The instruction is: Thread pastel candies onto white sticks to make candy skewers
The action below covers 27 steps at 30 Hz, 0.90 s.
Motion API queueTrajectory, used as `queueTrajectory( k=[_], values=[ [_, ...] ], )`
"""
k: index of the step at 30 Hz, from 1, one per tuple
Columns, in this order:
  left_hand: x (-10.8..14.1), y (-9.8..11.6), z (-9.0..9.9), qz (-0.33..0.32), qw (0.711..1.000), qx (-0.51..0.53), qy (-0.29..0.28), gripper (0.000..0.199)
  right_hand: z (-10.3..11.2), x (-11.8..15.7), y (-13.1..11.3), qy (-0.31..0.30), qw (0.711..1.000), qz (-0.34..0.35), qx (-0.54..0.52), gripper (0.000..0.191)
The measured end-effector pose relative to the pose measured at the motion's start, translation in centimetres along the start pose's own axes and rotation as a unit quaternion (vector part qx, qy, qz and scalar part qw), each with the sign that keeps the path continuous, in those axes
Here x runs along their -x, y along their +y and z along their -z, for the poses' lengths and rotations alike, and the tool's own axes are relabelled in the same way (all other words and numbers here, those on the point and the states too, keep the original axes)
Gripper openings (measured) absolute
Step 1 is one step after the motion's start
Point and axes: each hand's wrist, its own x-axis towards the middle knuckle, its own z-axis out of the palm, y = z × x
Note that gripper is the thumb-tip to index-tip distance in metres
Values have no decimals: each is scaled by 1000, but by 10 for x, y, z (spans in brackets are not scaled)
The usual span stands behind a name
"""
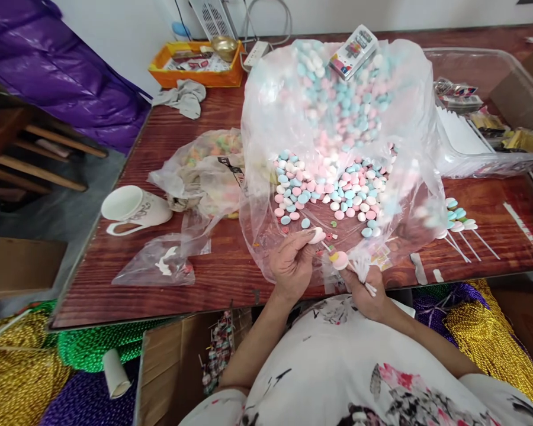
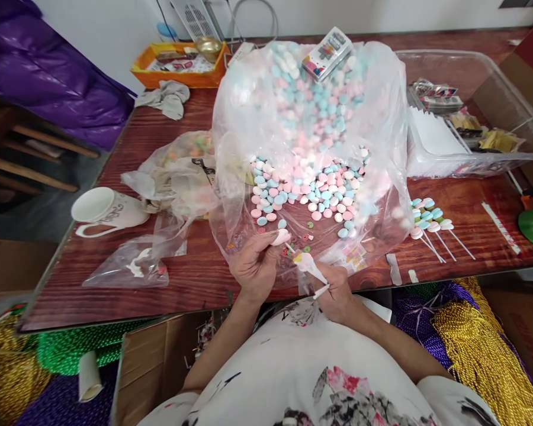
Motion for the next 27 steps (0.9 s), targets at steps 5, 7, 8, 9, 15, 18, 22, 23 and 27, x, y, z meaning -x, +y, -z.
queueTrajectory(
  k=[5,7,8,9,15,18,22,23,27],
  values=[
    [-6,9,-2,-28,999,19,-27,29,-1,-7,0,-33,999,-8,8,32],
    [-10,12,1,-14,998,33,-51,30,5,-8,2,-30,999,-10,26,32],
    [-12,13,3,5,997,39,-67,33,8,-8,2,-29,999,-8,39,30],
    [-13,14,4,25,995,42,-83,36,11,-8,3,-27,998,-5,50,29],
    [-3,8,0,5,996,-3,-90,37,16,-2,9,-24,996,-1,82,27],
    [11,7,-7,-3,993,7,-115,40,14,9,17,-20,998,-12,64,28],
    [29,13,-20,-3,984,38,-175,41,19,27,29,28,997,-51,49,34],
    [34,15,-25,-7,981,47,-188,43,21,30,32,45,996,-54,53,35],
    [41,20,-36,-24,974,74,-212,45,29,33,32,86,992,-59,71,30]
  ],
)
